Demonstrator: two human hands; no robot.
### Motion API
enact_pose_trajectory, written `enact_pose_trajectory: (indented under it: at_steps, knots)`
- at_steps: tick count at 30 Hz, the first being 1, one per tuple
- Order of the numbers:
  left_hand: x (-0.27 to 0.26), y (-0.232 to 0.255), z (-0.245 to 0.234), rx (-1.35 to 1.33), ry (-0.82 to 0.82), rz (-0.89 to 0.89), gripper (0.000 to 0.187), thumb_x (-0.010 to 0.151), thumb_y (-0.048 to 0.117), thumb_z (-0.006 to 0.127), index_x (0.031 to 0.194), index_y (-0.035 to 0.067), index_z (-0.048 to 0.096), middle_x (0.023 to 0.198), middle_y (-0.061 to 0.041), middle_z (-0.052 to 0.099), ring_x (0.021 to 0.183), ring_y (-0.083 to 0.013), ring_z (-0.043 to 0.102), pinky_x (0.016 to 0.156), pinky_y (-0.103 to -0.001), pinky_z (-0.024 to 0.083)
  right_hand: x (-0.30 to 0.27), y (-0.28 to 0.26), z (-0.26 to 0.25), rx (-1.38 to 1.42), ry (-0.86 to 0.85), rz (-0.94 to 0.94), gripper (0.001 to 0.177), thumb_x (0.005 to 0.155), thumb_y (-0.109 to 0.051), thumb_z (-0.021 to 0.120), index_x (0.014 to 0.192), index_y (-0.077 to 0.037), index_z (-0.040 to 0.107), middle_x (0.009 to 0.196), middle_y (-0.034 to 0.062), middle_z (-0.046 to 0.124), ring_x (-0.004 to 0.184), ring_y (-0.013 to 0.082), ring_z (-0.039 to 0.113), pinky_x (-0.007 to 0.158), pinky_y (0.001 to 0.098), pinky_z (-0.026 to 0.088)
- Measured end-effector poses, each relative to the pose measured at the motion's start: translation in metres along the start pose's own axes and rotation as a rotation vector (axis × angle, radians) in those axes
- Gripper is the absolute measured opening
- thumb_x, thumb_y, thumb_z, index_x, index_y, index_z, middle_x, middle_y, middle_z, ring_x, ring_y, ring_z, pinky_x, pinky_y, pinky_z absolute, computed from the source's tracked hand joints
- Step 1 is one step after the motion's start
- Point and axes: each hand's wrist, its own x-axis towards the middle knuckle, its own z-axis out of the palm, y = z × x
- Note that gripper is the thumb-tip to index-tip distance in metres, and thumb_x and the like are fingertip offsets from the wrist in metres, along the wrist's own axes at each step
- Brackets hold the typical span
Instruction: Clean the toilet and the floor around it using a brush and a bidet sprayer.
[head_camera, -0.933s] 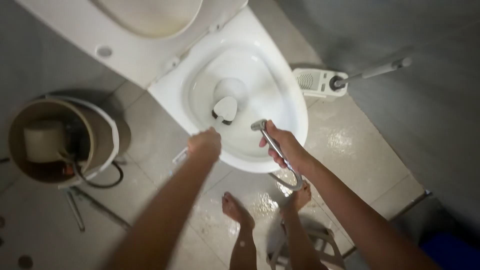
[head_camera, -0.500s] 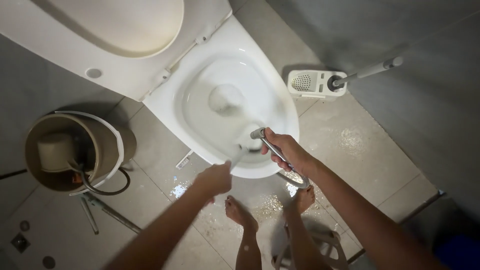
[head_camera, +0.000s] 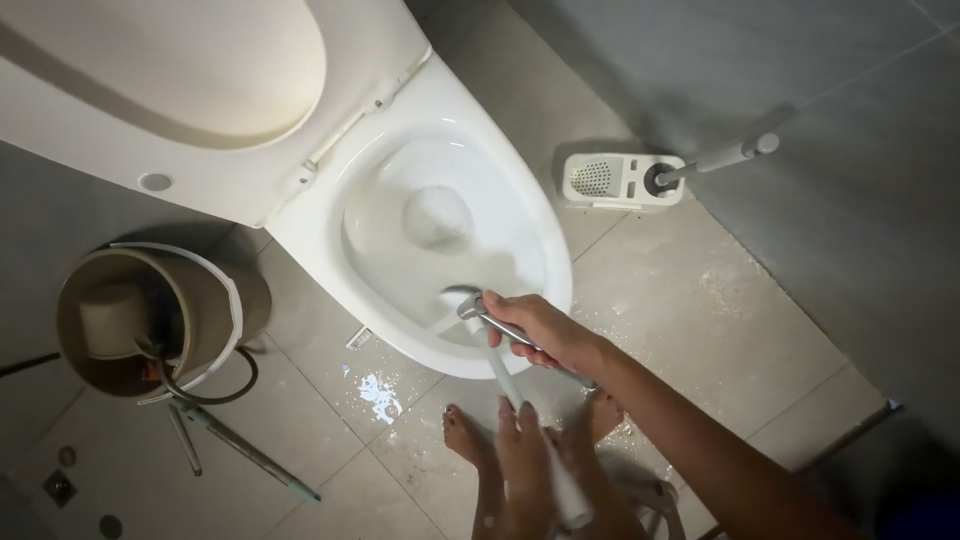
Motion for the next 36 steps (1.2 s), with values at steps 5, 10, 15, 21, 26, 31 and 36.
enact_pose_trajectory:
  at_steps: [5,10,15,21,26,31,36]
  knots:
    - [-0.043,0.147,0.052,-0.165,0.332,0.046,0.043,0.097,0.021,0.052,0.135,0.002,0.047,0.059,-0.010,0.053,0.037,-0.0221,0.049,0.034,-0.037,0.041,-0.006,-0.009,-0.018,0.046,-0.002,-0.064,0.066,0.101,-0.063,0.034,0.083,-0.007,0.063,0.048,-0.0028,0.041,0.034,0.0080,0.032,0.033,0.0266,0.027]
    - [0.071,0.202,0.018,0.235,0.345,0.244,0.052,0.100,0.022,0.056,0.147,0.005,0.041,0.063,-0.012,0.056,0.041,-0.0193,0.053,0.037,-0.036,0.046,0.003,-0.019,-0.030,0.065,0.035,-0.088,0.066,0.101,-0.062,0.035,0.083,-0.005,0.064,0.049,-0.0018,0.042,0.034,0.0086,0.032,0.034,0.0268,0.026]
    - [0.085,0.226,-0.027,0.687,0.341,0.203,0.062,0.100,0.026,0.055,0.158,0.019,0.034,0.065,-0.005,0.058,0.042,-0.0158,0.054,0.036,-0.036,0.050,0.005,-0.024,-0.035,0.120,0.077,-0.100,0.067,0.101,-0.063,0.033,0.084,-0.006,0.064,0.051,-0.0030,0.040,0.036,0.0075,0.032,0.034,0.0263,0.027]
    - [0.037,0.279,-0.061,0.997,0.313,0.202,0.060,0.102,0.027,0.055,0.160,0.025,0.038,0.069,-0.012,0.065,0.047,-0.0145,0.054,0.043,-0.034,0.050,0.013,-0.014,-0.026,0.059,0.053,-0.153,0.070,0.097,-0.068,0.029,0.089,-0.009,0.065,0.054,-0.0067,0.046,0.038,0.0059,0.035,0.035,0.0246,0.032]
    - [0.003,0.308,-0.086,1.498,0.201,0.016,0.063,0.102,0.033,0.052,0.160,0.027,0.030,0.086,-0.013,0.074,0.063,-0.0240,0.067,0.062,-0.044,0.059,0.020,-0.030,-0.006,0.124,-0.118,-0.203,0.061,0.099,-0.063,0.040,0.090,-0.009,0.065,0.055,-0.0043,0.044,0.039,0.0054,0.037,0.036,0.0236,0.030]
    - [-0.041,0.322,-0.125,2.023,-0.115,-0.136,0.063,0.105,0.040,0.044,0.162,0.033,0.018,0.093,-0.011,0.073,0.074,-0.0249,0.072,0.076,-0.048,0.061,0.026,-0.038,0.000,0.079,-0.056,-0.118,0.058,0.099,-0.062,0.043,0.090,-0.009,0.065,0.056,-0.0054,0.045,0.042,0.0053,0.038,0.038,0.0235,0.031]
    - [-0.034,0.370,-0.109,2.270,-0.135,-0.200,0.061,0.108,0.028,0.038,0.164,0.033,0.017,0.087,-0.006,0.070,0.066,-0.0159,0.071,0.062,-0.035,0.067,0.022,-0.045,0.010,0.056,-0.050,-0.104,0.061,0.099,-0.064,0.041,0.089,-0.008,0.064,0.053,-0.0034,0.040,0.040,0.0069,0.036,0.037,0.0247,0.029]
